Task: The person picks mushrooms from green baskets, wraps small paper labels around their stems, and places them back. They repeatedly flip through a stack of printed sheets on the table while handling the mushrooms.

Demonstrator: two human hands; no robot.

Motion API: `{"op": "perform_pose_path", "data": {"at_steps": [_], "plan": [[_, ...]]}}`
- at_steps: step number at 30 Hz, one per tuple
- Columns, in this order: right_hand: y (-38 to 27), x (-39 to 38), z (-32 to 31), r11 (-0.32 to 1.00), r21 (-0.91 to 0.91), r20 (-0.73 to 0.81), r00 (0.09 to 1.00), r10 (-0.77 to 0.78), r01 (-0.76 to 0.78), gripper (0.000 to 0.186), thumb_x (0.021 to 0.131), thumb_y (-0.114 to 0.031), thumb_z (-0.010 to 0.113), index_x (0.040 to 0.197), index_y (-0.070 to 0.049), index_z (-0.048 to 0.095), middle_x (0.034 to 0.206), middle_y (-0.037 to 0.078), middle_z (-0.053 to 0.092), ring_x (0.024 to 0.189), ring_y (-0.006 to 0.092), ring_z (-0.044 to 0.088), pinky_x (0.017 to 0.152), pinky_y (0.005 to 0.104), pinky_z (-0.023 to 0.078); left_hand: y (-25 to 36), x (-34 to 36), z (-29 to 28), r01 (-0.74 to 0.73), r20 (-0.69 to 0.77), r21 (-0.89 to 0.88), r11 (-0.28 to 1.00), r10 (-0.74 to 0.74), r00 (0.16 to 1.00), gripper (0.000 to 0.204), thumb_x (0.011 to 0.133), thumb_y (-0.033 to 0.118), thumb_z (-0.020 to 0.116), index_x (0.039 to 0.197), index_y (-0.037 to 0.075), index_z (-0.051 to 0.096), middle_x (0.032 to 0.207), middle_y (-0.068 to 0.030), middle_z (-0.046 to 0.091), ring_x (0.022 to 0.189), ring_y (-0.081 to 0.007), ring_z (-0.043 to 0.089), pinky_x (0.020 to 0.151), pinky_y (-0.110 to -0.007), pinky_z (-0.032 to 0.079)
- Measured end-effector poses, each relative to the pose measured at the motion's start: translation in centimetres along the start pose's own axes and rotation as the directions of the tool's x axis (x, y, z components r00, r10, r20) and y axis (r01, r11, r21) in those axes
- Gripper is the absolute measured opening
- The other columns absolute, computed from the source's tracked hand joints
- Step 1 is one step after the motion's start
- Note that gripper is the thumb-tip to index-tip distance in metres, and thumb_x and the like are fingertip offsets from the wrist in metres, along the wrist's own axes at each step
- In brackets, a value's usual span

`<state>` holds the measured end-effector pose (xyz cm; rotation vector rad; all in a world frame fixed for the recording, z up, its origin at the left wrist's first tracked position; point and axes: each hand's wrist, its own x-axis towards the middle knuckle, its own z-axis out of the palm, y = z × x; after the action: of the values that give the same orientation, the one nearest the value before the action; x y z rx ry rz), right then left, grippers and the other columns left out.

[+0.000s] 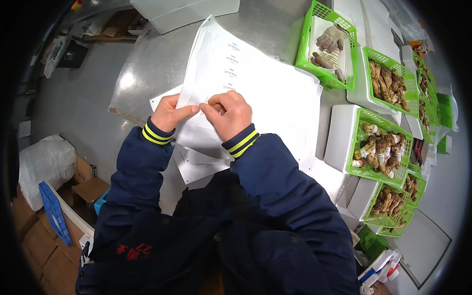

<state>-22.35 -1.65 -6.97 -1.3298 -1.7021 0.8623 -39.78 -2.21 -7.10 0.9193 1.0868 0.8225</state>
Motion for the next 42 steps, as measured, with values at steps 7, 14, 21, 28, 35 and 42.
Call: {"op": "perform_pose_path", "data": {"at_steps": [7,14,21,28,35,42], "plan": [[0.4,-0.2,-1.2,0.958,0.215,0.014,0.982,0.190,-0.189,0.010,0.070,-0.009,0.067,0.074,0.000,0.064,0.063,0.003,0.056,0.052,0.0091,0.049,0.053,0.0205,0.042,0.1,0.6,0.5,-0.041,-0.004,0.121,0.992,0.042,0.999,0.022,0.079,0.008,0.059,0.097,-0.004,0.062,0.089,-0.0050,0.062,0.082,-0.0099,0.055,0.073,-0.024,0.044],[4.1,0.1,-7.3,0.708,0.635,-0.143,0.854,0.500,-0.308,0.011,0.079,-0.008,0.063,0.085,0.001,0.064,0.067,-0.001,0.055,0.061,0.0056,0.046,0.057,0.0182,0.038,-2.4,2.9,-1.6,0.255,-0.364,0.932,0.259,0.676,0.641,0.049,0.070,0.006,0.069,0.115,0.000,0.050,0.104,-0.0181,0.053,0.094,-0.0306,0.051,0.084,-0.037,0.042],[1.4,-1.7,-10.2,0.791,-0.296,-0.158,0.789,-0.594,0.536,0.020,0.057,0.005,0.066,0.074,-0.002,0.060,0.068,0.007,0.056,0.058,0.0231,0.050,0.051,0.0297,0.040,0.2,0.6,13.1,-0.298,-0.114,0.010,0.955,0.297,0.948,0.023,0.082,0.011,0.060,0.099,-0.004,0.055,0.088,-0.0042,0.057,0.081,-0.0105,0.052,0.073,-0.023,0.042],[3.3,-4.2,-16.5,0.823,-0.276,-0.087,0.840,-0.535,0.496,0.017,0.064,-0.001,0.067,0.080,-0.003,0.062,0.073,0.005,0.057,0.062,0.0216,0.049,0.053,0.0289,0.041,0.3,2.5,20.5,-0.242,-0.159,-0.001,0.970,0.238,0.958,0.015,0.086,0.010,0.054,0.091,-0.004,0.056,0.077,-0.0017,0.057,0.070,-0.0051,0.048,0.063,-0.018,0.039],[8.2,-7.9,-30.2,0.951,0.209,-0.224,0.936,0.272,-0.226,0.040,0.069,-0.020,0.075,0.100,-0.001,0.060,0.073,0.001,0.050,0.054,0.0064,0.039,0.050,0.0196,0.036,1.2,3.7,27.5,-0.370,0.186,0.263,0.891,0.329,0.926,0.012,0.085,0.008,0.055,0.087,-0.003,0.058,0.079,-0.0052,0.058,0.073,-0.0112,0.052,0.069,-0.023,0.041],[11.1,-11.2,-40.6,0.845,0.437,0.069,0.949,0.309,-0.307,0.031,0.074,-0.007,0.066,0.103,0.001,0.060,0.077,-0.002,0.052,0.056,0.0008,0.037,0.050,0.0166,0.031,1.9,4.3,34.8,-0.431,0.287,0.415,0.801,0.334,0.898,0.010,0.080,0.007,0.058,0.083,-0.003,0.058,0.078,-0.0090,0.056,0.074,-0.0165,0.053,0.070,-0.026,0.041]]}}
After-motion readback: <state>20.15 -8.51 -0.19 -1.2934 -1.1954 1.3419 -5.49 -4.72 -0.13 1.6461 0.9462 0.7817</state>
